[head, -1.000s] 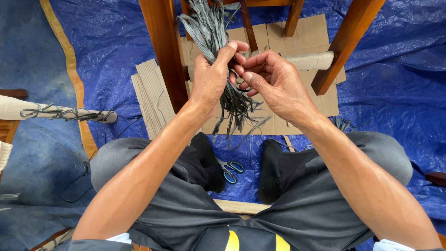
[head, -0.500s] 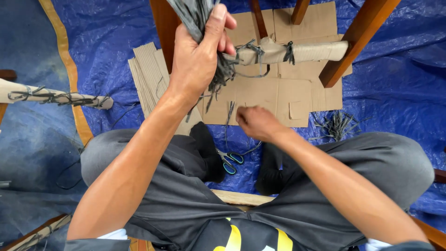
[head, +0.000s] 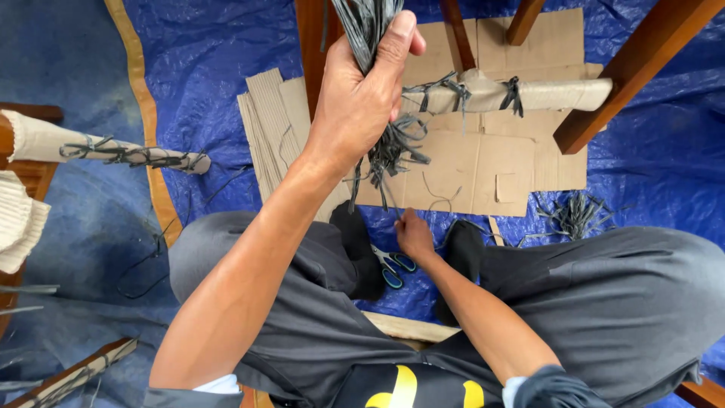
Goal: Tying bundles of gray plastic strips to the wooden rungs of chairs.
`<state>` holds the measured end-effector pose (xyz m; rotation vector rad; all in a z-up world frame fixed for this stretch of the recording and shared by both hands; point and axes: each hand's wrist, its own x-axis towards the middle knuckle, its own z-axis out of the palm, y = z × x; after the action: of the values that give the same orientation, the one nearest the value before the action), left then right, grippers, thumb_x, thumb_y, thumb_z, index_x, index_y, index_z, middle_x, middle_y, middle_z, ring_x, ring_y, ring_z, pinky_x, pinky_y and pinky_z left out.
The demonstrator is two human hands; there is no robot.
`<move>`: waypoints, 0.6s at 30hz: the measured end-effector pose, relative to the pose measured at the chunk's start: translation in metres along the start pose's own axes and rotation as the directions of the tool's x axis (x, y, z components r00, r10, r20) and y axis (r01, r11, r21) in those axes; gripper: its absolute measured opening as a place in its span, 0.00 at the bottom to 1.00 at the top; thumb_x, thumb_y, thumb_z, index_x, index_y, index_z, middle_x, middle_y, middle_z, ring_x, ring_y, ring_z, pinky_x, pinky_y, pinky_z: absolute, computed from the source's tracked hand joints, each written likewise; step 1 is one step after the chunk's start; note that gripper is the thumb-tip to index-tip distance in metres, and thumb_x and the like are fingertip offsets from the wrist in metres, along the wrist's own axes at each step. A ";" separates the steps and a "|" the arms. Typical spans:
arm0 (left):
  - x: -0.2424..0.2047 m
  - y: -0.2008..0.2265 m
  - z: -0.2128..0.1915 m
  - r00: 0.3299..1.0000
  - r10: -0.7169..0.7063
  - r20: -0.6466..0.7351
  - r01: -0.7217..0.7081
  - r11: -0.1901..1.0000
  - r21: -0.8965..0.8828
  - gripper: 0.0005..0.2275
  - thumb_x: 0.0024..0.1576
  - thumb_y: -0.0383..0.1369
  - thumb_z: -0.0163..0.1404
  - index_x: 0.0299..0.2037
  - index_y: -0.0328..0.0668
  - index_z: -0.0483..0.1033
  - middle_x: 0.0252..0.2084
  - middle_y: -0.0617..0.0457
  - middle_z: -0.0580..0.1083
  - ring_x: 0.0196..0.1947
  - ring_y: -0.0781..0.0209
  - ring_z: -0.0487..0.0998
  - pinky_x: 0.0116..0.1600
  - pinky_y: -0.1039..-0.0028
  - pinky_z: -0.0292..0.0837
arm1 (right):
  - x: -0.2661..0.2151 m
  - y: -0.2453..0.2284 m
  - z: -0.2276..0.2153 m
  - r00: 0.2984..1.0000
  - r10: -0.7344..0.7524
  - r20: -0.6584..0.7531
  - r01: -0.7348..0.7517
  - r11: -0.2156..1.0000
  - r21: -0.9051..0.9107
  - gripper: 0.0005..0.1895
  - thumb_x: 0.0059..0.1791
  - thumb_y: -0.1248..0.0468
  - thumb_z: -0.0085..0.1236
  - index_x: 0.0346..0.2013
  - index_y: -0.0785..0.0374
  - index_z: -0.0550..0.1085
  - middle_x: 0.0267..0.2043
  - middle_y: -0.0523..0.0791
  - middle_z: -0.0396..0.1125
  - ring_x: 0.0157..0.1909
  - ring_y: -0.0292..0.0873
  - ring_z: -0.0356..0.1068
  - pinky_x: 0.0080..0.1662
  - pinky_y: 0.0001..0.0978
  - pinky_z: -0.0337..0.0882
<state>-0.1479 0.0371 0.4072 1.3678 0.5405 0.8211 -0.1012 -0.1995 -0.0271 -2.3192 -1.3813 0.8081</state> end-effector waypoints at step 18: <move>0.001 0.001 0.037 0.972 -0.152 0.179 0.123 0.979 0.165 0.12 0.68 0.40 0.45 0.47 0.42 0.79 0.22 0.65 0.61 0.21 0.76 0.61 0.26 0.77 0.59 | -0.025 -0.159 -0.480 0.892 -0.145 -0.428 0.218 0.967 0.128 0.08 0.57 0.63 0.56 0.41 0.68 0.75 0.33 0.49 0.75 0.35 0.42 0.78 0.37 0.32 0.72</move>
<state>-0.1195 0.0148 0.4141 1.5130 0.5502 0.5376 0.0751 -0.1396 0.4438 -2.0349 -1.2555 0.3314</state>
